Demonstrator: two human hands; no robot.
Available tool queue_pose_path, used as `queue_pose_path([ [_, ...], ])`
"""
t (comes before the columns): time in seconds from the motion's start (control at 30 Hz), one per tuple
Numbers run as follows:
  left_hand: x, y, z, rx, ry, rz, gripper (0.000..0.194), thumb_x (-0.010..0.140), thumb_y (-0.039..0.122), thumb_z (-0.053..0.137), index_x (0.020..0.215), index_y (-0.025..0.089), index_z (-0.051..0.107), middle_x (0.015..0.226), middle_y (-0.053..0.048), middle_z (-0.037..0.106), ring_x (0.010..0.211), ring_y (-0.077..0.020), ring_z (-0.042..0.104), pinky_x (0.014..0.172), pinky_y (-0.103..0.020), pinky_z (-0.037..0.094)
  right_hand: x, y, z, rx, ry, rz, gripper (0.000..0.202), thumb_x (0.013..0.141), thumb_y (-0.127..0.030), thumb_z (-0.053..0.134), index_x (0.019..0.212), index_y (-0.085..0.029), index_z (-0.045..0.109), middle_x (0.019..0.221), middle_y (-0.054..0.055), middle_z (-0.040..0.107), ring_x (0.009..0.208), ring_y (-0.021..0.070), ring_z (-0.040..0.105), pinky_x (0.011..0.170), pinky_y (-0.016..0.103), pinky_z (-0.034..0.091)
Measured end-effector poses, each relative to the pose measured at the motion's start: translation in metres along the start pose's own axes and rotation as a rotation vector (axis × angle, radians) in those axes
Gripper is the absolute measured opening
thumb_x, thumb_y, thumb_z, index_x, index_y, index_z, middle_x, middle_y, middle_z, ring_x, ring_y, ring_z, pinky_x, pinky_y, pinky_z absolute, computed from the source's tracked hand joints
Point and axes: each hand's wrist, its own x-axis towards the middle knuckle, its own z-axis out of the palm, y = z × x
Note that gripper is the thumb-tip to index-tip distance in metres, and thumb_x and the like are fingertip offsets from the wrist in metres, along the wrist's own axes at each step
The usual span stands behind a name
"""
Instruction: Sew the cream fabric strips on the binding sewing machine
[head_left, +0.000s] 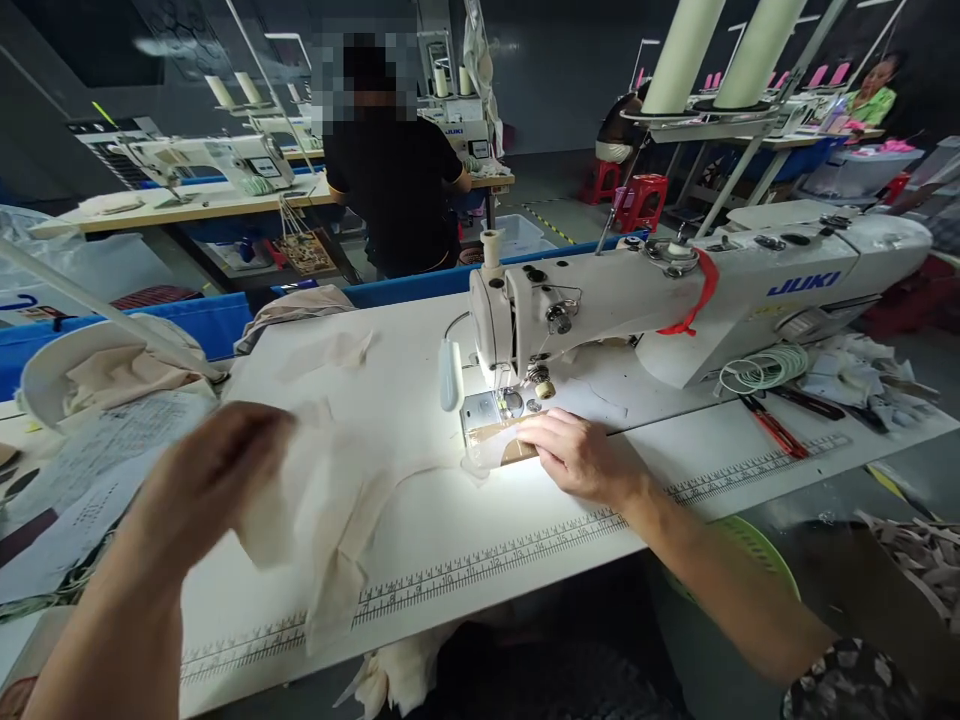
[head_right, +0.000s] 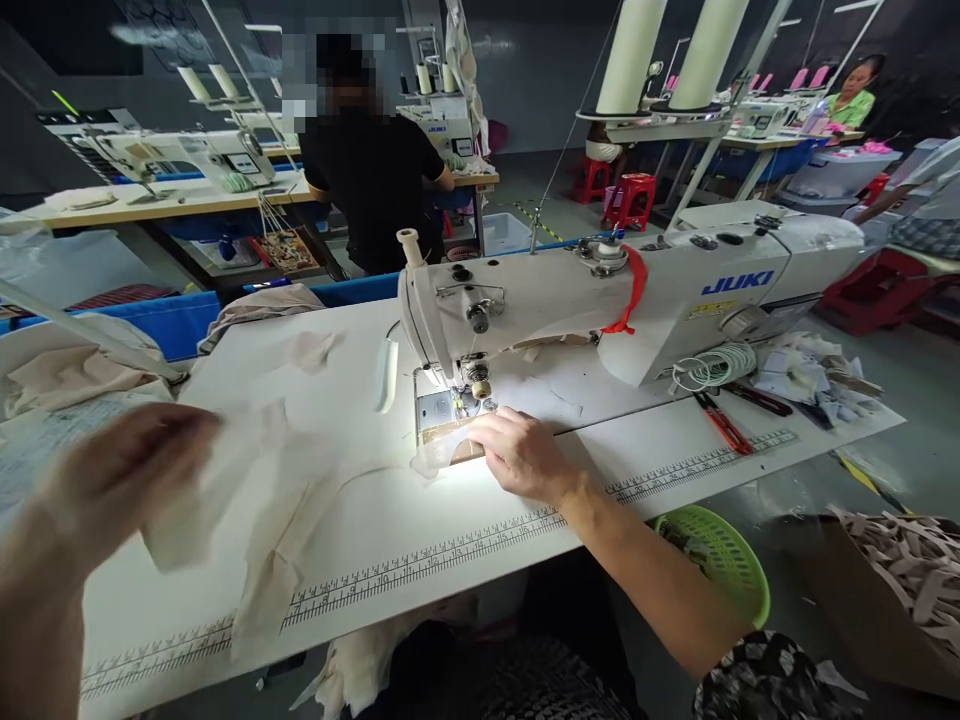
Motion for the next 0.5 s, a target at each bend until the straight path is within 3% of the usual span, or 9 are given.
queue_pose_path([
  [0.07, -0.012, 0.020, 0.020, -0.066, -0.315, 0.019, 0.043, 0.085, 0.063, 0.050, 0.089, 0.022, 0.061, 0.067, 0.003, 0.063, 0.058, -0.0156, 0.055, 0.053, -0.025, 0.041, 0.000, 0.000, 0.000, -0.004, -0.027, -0.014, 0.037, 0.085, -0.002, 0.041, 0.103, -0.018, 0.070, 0.108, 0.005, 0.074, 0.096, 0.0227, 0.061, 0.084, 0.036, 0.054],
  [0.13, -0.014, 0.031, 0.047, -0.097, -0.512, 0.073, 0.041, 0.088, 0.059, 0.043, 0.082, 0.022, 0.062, 0.064, 0.001, 0.062, 0.059, -0.0163, 0.056, 0.056, -0.027, 0.042, 0.000, -0.002, -0.001, -0.025, -0.052, -0.022, 0.039, 0.084, -0.002, 0.042, 0.104, -0.020, 0.070, 0.110, 0.004, 0.074, 0.092, 0.0229, 0.059, 0.081, 0.036, 0.054],
  [0.23, -0.001, 0.027, 0.069, -0.023, -0.443, 0.074, 0.039, 0.085, 0.056, 0.042, 0.077, 0.022, 0.061, 0.072, -0.002, 0.066, 0.064, -0.0189, 0.059, 0.059, -0.028, 0.041, 0.001, -0.009, 0.000, -0.081, -0.088, -0.038, 0.040, 0.084, -0.002, 0.045, 0.108, -0.020, 0.070, 0.115, 0.003, 0.073, 0.086, 0.0226, 0.055, 0.079, 0.036, 0.052],
  [0.33, 0.015, 0.025, 0.067, 0.065, -0.358, 0.023, 0.037, 0.080, 0.054, 0.046, 0.074, 0.021, 0.061, 0.075, -0.004, 0.068, 0.066, -0.0212, 0.060, 0.058, -0.029, 0.040, 0.005, -0.016, 0.005, -0.147, -0.116, -0.054, 0.037, 0.085, -0.002, 0.046, 0.110, -0.017, 0.068, 0.120, 0.004, 0.071, 0.085, 0.0227, 0.052, 0.078, 0.037, 0.048],
  [0.43, 0.020, 0.046, 0.072, -0.022, -0.418, 0.093, 0.034, 0.082, 0.052, 0.047, 0.074, 0.022, 0.062, 0.072, -0.002, 0.067, 0.066, -0.0192, 0.059, 0.059, -0.028, 0.040, 0.009, -0.023, 0.010, -0.197, -0.131, -0.055, 0.033, 0.089, -0.003, 0.046, 0.113, -0.015, 0.067, 0.125, 0.005, 0.068, 0.088, 0.0230, 0.052, 0.074, 0.036, 0.045],
  [0.5, 0.019, 0.067, 0.087, -0.121, -0.448, 0.157, 0.032, 0.083, 0.049, 0.047, 0.072, 0.022, 0.060, 0.066, 0.000, 0.064, 0.061, -0.0166, 0.056, 0.058, -0.027, 0.040, 0.010, -0.025, 0.012, -0.219, -0.137, -0.049, 0.030, 0.091, -0.005, 0.045, 0.110, -0.014, 0.067, 0.122, 0.006, 0.068, 0.087, 0.0231, 0.051, 0.072, 0.037, 0.044],
])
